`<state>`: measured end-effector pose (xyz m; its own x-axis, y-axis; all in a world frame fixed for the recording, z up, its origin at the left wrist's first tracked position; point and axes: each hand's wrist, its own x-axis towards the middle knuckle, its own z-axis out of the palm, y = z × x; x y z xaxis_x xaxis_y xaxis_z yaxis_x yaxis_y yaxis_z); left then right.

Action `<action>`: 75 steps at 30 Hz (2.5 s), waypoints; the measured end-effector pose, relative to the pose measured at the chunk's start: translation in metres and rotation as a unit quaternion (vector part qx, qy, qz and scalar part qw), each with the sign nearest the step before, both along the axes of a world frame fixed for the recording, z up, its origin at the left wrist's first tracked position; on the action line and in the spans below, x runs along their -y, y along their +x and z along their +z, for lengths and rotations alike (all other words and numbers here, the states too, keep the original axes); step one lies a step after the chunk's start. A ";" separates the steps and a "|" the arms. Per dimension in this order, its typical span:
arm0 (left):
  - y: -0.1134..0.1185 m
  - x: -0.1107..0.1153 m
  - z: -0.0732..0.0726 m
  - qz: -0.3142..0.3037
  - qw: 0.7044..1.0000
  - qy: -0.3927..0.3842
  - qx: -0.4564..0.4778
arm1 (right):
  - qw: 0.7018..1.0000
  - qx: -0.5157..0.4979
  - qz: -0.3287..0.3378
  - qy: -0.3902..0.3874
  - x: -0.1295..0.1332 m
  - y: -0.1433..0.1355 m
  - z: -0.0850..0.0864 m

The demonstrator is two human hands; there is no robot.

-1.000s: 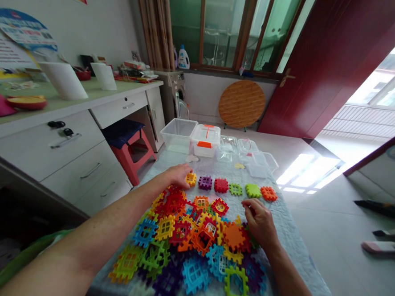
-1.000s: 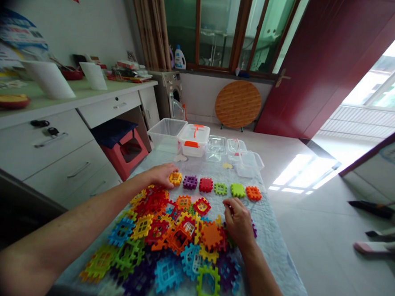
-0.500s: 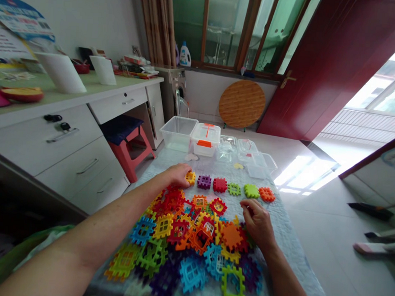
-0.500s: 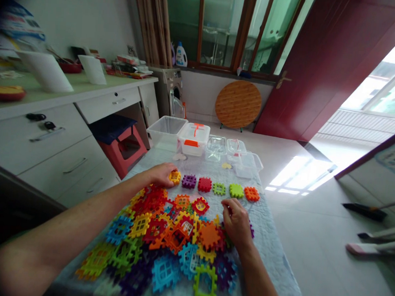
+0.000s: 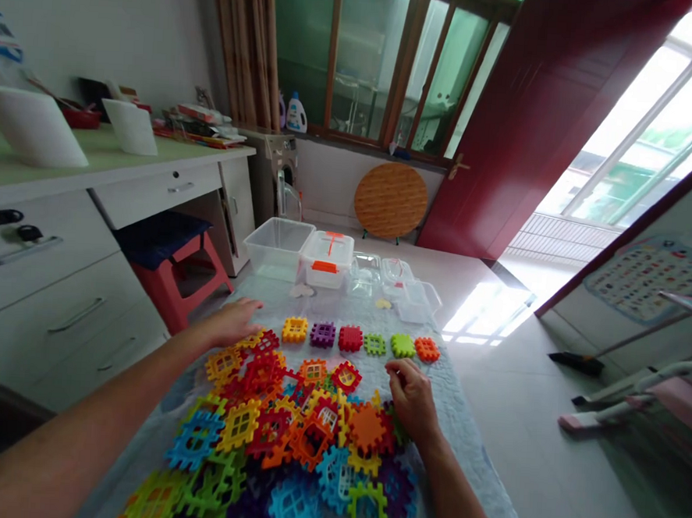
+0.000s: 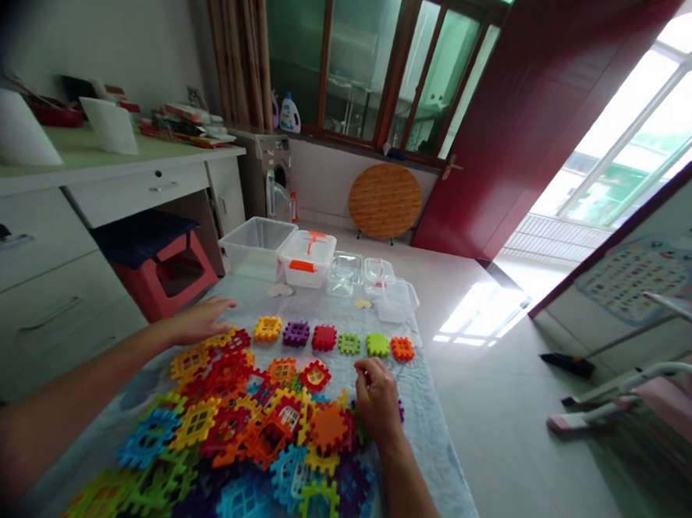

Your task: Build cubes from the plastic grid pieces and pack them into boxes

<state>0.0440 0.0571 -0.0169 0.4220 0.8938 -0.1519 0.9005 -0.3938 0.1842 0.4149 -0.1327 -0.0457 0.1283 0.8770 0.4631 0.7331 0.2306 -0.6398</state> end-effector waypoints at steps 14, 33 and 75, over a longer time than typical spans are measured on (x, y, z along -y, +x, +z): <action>0.002 0.017 0.002 -0.019 0.995 -0.065 0.077 | 1.000 -0.005 0.008 -0.005 -0.002 0.001 -0.001; 0.003 0.011 0.016 0.012 0.980 -0.072 0.185 | 1.000 -0.006 0.018 -0.013 0.000 0.001 0.002; -0.051 0.068 0.004 0.046 0.997 0.042 0.042 | 0.999 -0.007 0.033 0.005 0.000 0.001 0.001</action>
<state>-0.0066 -0.0114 -0.0129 0.3457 0.9374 -0.0422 0.9164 -0.3276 0.2298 0.4157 -0.1326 -0.0443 0.0772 0.8794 0.4697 0.7076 0.2835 -0.6472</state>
